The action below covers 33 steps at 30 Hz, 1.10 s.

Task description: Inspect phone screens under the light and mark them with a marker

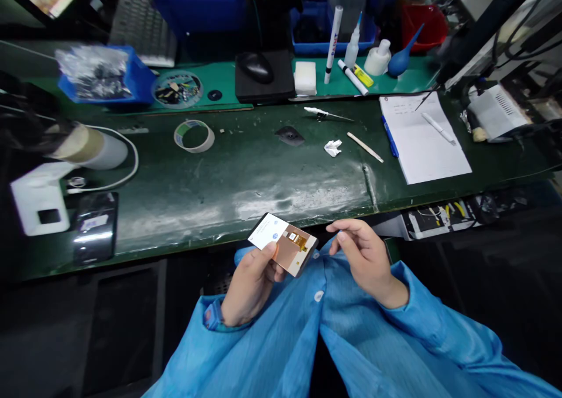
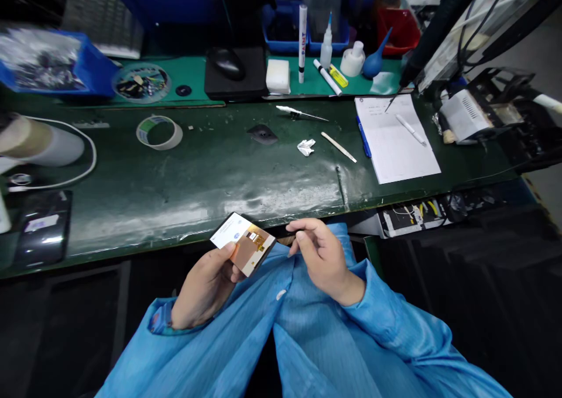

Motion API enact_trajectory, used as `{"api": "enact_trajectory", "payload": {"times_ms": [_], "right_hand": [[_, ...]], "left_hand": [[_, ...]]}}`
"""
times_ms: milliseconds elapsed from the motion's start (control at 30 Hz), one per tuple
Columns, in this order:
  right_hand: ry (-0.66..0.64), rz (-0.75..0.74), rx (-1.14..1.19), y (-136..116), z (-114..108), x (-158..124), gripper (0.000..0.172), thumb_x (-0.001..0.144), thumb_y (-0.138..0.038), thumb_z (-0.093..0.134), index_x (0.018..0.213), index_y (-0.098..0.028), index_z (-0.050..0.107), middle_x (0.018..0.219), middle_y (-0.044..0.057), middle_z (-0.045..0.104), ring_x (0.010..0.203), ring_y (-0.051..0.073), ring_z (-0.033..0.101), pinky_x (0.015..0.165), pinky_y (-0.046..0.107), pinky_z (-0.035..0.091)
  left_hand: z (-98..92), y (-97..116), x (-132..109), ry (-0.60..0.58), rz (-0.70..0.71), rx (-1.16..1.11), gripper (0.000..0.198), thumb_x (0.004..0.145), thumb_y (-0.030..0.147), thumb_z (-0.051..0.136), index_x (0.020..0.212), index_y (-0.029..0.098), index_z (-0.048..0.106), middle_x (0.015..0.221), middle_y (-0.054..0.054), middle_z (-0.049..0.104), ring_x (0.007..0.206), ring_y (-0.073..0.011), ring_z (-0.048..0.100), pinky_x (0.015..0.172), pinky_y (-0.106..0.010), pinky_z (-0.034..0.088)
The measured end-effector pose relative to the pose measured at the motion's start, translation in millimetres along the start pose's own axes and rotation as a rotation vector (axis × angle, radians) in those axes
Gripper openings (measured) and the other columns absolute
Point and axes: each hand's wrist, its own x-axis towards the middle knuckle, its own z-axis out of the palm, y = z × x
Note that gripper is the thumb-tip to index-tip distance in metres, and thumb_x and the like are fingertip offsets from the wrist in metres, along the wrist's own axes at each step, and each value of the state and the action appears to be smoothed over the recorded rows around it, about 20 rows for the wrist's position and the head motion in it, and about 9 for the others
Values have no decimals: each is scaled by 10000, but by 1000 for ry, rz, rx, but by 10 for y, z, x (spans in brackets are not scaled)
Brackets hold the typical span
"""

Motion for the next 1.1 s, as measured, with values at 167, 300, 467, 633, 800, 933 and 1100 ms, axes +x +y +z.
{"api": "enact_trajectory", "payload": {"times_ms": [167, 300, 467, 633, 800, 933, 1100], "right_hand": [[-103, -175, -156, -36, -48, -2, 131, 1010, -256, 549, 1056, -250, 672, 898, 35, 725, 808, 165, 720, 752, 327, 618], [-197, -329, -304, -65, -40, 1, 168, 939, -267, 679, 1105, -268, 699, 1226, 93, 667, 1171, 239, 662, 983, 418, 579], [-223, -346, -314, -71, -12, -9, 186, 920, -258, 712, 1101, -255, 669, 1240, 101, 652, 1167, 232, 664, 973, 392, 581], [-231, -340, -346, -74, -11, -16, 213, 905, -227, 699, 1111, -255, 653, 1247, 108, 654, 1172, 248, 665, 981, 422, 575], [-217, -329, -344, -72, -17, -18, 243, 892, -194, 688, 1123, -259, 650, 1260, 106, 651, 1179, 249, 663, 992, 432, 570], [-242, -323, -359, -91, -19, -22, 261, 891, -200, 688, 1142, -259, 643, 1274, 111, 644, 1198, 256, 653, 1003, 437, 569], [-240, -332, -356, -101, -30, -19, 291, 885, -191, 700, 1157, -258, 620, 1285, 113, 628, 1210, 250, 643, 999, 429, 572]], "left_hand": [[11, 12, 12, -19, 66, 21, 581, 649, 641, 817, 418, 187, 537, 448, -9, 528, 462, -113, 438, 477, -255, 354], [34, 25, -3, -42, 37, 38, 587, 642, 652, 822, 420, 185, 544, 455, -8, 529, 475, -118, 452, 484, -254, 380], [66, 32, -14, -74, -30, -8, 608, 582, 660, 859, 415, 175, 533, 450, 4, 509, 459, -94, 413, 468, -238, 353], [61, 22, -14, -99, -43, -38, 545, 643, 592, 846, 459, 170, 554, 453, 13, 490, 462, -90, 400, 468, -240, 343], [53, 17, -16, -76, -51, -15, 562, 611, 609, 862, 452, 173, 545, 474, 1, 528, 466, -93, 414, 461, -242, 343], [51, 14, -12, -66, -48, -11, 549, 607, 599, 861, 446, 177, 549, 461, 0, 534, 454, -95, 415, 453, -242, 342], [56, 23, -16, -47, -34, 18, 574, 593, 636, 857, 431, 176, 554, 468, -12, 556, 461, -102, 440, 461, -245, 361]]}}
